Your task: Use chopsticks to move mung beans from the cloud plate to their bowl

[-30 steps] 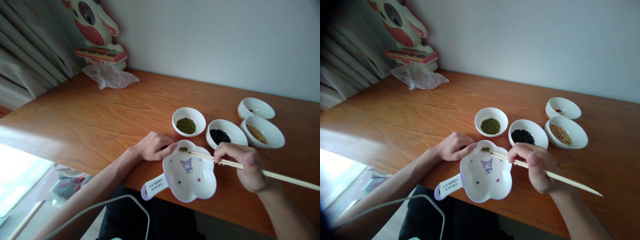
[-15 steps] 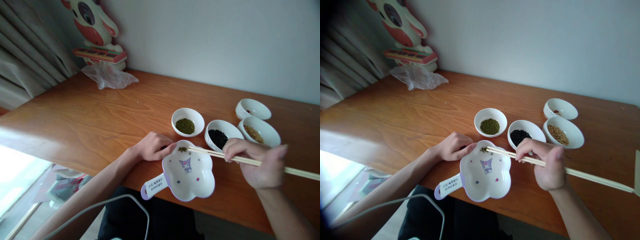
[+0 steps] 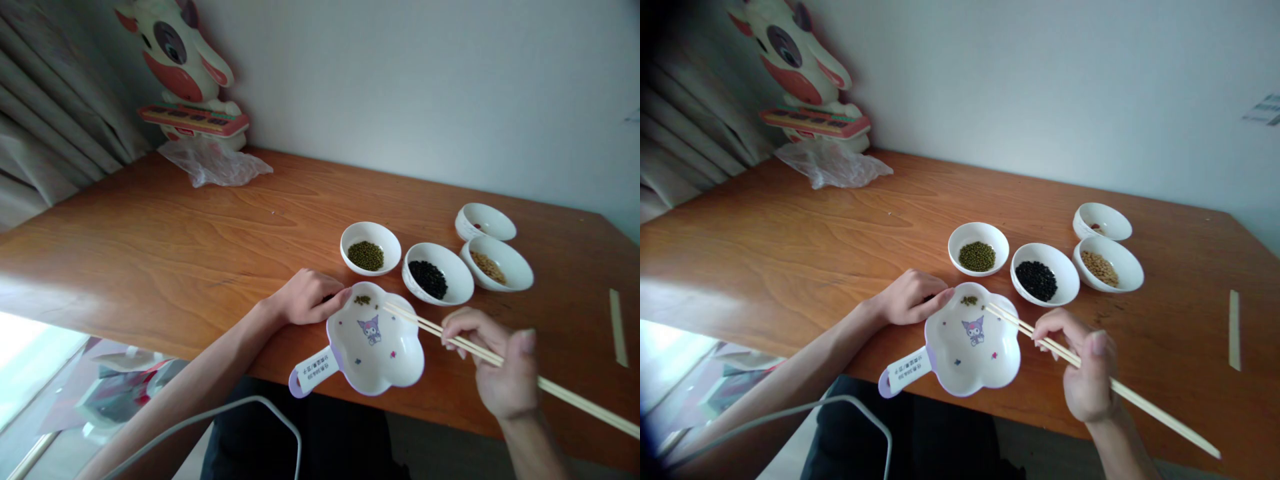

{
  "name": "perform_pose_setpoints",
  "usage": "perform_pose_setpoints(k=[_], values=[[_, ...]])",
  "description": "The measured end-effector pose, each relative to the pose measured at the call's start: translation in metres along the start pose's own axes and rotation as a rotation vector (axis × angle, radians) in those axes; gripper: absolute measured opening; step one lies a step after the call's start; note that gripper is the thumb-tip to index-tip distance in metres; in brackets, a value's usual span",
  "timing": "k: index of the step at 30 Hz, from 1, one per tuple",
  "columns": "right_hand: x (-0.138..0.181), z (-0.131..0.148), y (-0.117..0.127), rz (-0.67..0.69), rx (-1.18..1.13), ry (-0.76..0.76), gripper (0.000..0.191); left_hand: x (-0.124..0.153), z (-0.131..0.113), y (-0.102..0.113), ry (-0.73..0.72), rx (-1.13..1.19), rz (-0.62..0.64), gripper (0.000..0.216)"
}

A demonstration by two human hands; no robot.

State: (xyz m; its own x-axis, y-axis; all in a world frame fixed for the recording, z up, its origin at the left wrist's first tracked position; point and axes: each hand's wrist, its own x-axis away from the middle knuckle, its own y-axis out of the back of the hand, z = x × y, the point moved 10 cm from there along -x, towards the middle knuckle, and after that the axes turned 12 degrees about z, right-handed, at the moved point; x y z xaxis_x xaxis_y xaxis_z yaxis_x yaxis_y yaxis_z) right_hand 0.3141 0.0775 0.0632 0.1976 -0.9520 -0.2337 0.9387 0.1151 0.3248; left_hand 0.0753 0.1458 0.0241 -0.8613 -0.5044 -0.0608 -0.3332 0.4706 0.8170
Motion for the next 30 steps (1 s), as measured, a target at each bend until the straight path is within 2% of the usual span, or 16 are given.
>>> perform_pose_setpoints(k=[5,9,18,24,30], values=[[0.021,-0.02,-0.025,-0.008,-0.012,-0.07,0.08,0.0,0.0,0.0,-0.002,-0.004,-0.008,0.048],[0.022,-0.026,-0.03,0.015,0.047,-0.052,0.08,0.0,0.001,0.0,0.0,-0.008,-0.015,0.048],[0.018,-0.014,-0.032,0.042,0.15,0.006,0.074,0.001,0.0,0.0,0.003,0.006,-0.009,0.048],[0.017,-0.011,-0.025,-0.032,0.102,0.043,0.076,0.0,-0.001,0.001,0.003,0.01,-0.01,0.048],[-0.003,0.004,-0.006,-0.098,0.05,0.084,0.085,0.001,-0.002,0.002,-0.005,0.0,-0.028,0.049]])
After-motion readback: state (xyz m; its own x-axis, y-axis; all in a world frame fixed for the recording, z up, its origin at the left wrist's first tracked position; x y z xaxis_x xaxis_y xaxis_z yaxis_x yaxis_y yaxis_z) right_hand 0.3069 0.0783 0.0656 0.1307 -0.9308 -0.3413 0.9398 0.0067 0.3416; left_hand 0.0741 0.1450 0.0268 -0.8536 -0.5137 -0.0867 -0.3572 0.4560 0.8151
